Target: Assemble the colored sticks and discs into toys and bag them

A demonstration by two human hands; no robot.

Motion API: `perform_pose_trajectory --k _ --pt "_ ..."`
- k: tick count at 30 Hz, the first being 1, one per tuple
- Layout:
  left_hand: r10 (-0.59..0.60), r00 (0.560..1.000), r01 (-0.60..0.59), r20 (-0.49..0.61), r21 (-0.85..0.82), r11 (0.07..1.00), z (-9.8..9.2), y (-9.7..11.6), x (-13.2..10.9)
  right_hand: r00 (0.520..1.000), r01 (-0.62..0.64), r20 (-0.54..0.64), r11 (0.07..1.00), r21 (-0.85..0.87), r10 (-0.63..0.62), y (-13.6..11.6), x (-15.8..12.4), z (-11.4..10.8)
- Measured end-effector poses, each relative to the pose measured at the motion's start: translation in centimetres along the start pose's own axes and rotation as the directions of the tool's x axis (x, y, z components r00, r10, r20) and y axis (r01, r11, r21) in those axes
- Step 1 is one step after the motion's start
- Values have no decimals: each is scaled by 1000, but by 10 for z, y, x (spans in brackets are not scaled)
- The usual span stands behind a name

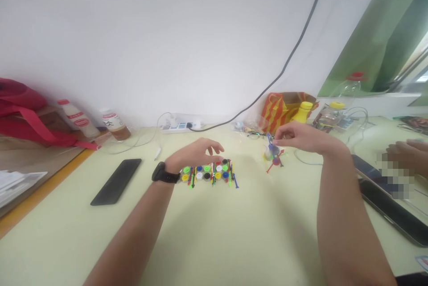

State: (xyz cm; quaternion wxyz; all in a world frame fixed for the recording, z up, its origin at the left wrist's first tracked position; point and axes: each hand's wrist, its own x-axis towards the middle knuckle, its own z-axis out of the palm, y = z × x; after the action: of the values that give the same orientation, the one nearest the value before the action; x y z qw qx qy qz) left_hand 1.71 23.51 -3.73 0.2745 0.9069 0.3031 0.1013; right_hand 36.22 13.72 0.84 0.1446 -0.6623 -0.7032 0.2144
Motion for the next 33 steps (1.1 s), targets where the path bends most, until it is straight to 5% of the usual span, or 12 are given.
perform_pose_trajectory --k 9,20,25,33 --pt "4 1000 -3 14 -20 1000 0 0 0 989 101 -103 992 -75 -108 -11 9 9" --pt "37 999 -37 -9 7 999 2 -6 0 910 -45 -415 990 -134 -15 -10 6 8" --pt "39 999 -39 -25 -20 999 1 -8 0 758 -157 -633 986 58 158 16 7 0" --pt "14 1000 -14 2 -3 1000 3 -7 1 698 -135 -607 902 411 381 70 56 43"
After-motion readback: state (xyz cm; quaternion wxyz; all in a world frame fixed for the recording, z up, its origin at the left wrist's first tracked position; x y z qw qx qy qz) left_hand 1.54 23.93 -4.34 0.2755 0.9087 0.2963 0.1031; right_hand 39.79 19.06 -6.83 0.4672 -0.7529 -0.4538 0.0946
